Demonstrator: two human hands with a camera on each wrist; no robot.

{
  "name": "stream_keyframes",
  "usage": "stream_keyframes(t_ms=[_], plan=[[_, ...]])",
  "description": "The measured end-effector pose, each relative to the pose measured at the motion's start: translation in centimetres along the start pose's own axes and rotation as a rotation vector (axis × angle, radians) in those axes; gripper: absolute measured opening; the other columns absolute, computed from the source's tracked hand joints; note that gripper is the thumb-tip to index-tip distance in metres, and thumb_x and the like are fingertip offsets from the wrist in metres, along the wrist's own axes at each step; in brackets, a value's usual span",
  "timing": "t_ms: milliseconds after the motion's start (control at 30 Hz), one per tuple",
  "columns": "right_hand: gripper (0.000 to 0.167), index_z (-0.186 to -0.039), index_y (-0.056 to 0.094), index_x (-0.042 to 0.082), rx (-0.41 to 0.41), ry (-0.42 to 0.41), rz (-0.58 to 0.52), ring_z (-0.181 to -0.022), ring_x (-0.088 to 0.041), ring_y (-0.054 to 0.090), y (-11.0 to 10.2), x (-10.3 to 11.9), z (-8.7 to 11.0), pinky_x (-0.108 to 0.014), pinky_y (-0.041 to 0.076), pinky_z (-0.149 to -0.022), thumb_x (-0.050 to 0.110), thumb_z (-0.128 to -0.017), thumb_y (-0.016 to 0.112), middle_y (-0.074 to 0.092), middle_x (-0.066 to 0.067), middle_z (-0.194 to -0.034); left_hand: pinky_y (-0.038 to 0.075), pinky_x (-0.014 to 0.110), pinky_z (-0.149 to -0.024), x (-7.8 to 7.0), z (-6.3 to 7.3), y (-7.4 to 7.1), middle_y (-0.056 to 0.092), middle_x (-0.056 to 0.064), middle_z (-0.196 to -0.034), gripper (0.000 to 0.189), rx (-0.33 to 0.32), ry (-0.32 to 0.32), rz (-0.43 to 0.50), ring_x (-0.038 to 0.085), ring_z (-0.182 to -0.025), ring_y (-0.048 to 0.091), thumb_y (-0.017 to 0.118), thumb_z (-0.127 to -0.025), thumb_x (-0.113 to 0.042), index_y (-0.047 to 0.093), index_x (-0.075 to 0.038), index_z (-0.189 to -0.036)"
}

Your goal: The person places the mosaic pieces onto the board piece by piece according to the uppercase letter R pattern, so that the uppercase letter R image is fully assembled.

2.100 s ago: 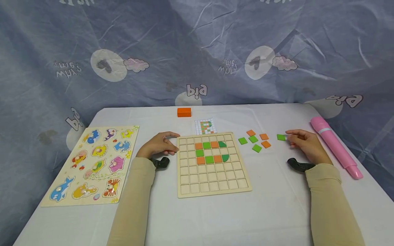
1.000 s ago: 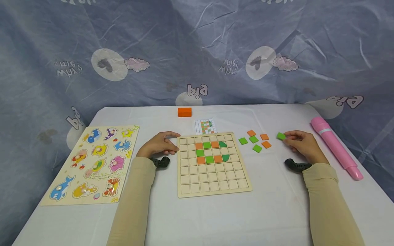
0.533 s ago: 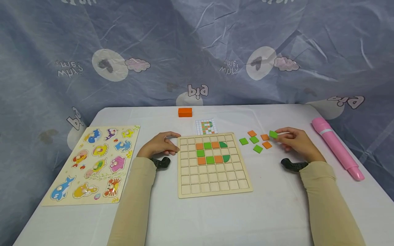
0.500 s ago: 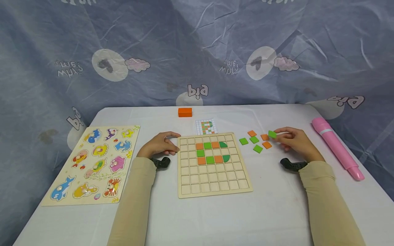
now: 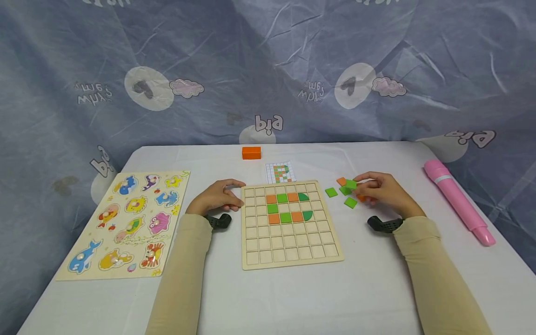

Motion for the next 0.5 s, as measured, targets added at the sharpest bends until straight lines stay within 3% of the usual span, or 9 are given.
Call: stream_keyframes(t_ms=[500], plan=[[0.036,-0.136,0.061,-0.011,0.167,-0.081,-0.034,-0.066,-0.012,0.056,4.8,3.8,-0.5,-0.028,0.052,-0.061,0.004,-0.103,0.069,0.08,-0.017,-0.102,0.048,0.016,-0.054,0.0,0.0,-0.1,0.073,0.006,-0.08,0.074,0.01,0.007,-0.014,0.008,-0.063,0.07,0.083,-0.091,-0.001,0.052,-0.006,-0.158]])
Point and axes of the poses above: each hand's wrist, its own z-axis away from the middle knuckle, its own y-axis out of the palm, x = y × z, the point moved 6 cm from there along -z, towards the middle knuckle
